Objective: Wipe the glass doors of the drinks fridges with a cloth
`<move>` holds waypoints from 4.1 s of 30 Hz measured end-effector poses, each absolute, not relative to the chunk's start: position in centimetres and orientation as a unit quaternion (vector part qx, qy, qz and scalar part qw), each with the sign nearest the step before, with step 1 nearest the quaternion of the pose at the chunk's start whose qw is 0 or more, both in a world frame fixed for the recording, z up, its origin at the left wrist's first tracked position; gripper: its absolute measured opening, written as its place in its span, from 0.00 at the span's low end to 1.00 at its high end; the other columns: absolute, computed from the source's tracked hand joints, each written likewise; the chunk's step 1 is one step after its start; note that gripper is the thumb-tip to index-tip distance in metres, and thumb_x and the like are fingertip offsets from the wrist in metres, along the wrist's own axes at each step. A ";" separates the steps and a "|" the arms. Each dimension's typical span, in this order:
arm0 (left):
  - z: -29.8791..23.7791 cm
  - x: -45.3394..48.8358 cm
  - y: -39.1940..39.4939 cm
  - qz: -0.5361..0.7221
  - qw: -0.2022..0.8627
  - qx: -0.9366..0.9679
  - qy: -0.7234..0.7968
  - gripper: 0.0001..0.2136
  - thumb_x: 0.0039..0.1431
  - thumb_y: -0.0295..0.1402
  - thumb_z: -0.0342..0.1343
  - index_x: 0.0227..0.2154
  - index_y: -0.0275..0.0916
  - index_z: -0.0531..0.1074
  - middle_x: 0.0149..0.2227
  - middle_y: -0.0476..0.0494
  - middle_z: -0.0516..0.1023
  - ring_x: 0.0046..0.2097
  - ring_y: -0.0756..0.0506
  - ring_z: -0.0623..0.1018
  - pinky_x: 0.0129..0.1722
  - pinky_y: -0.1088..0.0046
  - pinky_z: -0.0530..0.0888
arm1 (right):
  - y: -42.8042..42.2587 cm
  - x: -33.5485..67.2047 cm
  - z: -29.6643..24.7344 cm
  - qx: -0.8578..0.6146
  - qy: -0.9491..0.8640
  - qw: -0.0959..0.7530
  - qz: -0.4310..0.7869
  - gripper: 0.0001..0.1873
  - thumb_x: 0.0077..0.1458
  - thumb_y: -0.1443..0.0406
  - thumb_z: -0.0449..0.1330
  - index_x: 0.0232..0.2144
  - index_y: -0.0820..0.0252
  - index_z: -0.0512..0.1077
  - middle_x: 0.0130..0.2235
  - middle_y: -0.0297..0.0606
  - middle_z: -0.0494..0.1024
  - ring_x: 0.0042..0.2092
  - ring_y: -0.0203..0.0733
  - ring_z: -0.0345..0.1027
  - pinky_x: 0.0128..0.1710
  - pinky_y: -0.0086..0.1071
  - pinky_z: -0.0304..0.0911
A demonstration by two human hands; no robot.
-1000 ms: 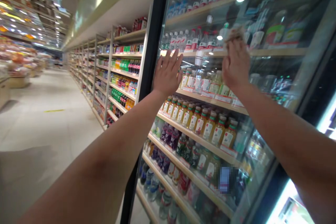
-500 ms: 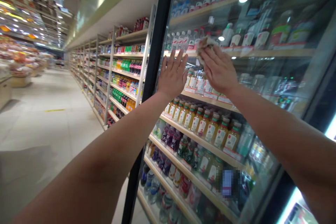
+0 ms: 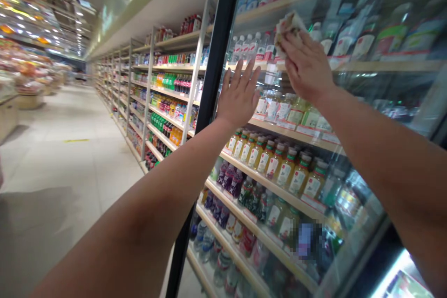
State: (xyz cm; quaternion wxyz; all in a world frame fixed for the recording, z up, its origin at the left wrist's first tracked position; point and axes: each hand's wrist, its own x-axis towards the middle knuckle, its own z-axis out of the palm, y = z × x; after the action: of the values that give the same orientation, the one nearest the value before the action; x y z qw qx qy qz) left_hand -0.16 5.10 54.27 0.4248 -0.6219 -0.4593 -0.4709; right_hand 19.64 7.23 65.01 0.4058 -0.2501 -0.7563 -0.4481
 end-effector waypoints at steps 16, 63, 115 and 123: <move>54.6 -0.3 4.3 -0.480 0.411 -0.638 -0.439 0.39 0.57 0.42 0.42 0.73 0.47 0.42 0.75 0.55 0.49 0.76 0.41 0.40 0.75 0.50 0.37 | 9.3 29.9 61.2 -0.301 -0.674 0.514 -0.438 0.29 0.72 0.59 0.39 0.73 0.48 0.51 0.74 0.32 0.54 0.75 0.58 0.42 0.70 0.63 0.47; 54.9 -1.3 6.9 -0.494 0.415 -0.636 -0.423 0.33 0.72 0.54 0.32 0.73 0.46 0.45 0.75 0.68 0.35 0.75 0.44 0.35 0.74 0.61 0.28 | 9.2 36.0 55.9 -0.344 -0.687 0.488 -0.414 0.32 0.70 0.65 0.42 0.73 0.42 0.50 0.73 0.26 0.54 0.76 0.48 0.39 0.74 0.58 0.43; 54.4 -0.6 4.9 -0.502 0.407 -0.637 -0.421 0.30 0.70 0.40 0.40 0.74 0.48 0.50 0.75 0.53 0.48 0.76 0.41 0.41 0.75 0.49 0.42 | 8.2 25.0 60.9 -0.281 -0.695 0.448 -0.487 0.26 0.66 0.68 0.48 0.64 0.59 0.68 0.67 0.45 0.68 0.72 0.48 0.53 0.70 0.52 0.51; 54.5 -0.7 4.7 -0.509 0.398 -0.641 -0.414 0.29 0.70 0.41 0.39 0.73 0.46 0.53 0.75 0.52 0.49 0.76 0.40 0.43 0.75 0.50 0.41 | 8.8 25.8 58.2 -0.219 -0.727 0.414 -0.502 0.30 0.64 0.65 0.50 0.67 0.60 0.63 0.69 0.41 0.64 0.73 0.51 0.49 0.70 0.55 0.51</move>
State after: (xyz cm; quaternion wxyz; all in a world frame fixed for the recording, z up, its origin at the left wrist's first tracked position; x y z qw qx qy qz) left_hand -0.65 4.74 54.54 0.3981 -0.6414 -0.4140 -0.5087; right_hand 25.76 8.85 58.21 0.4143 -0.2185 -0.7272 -0.5018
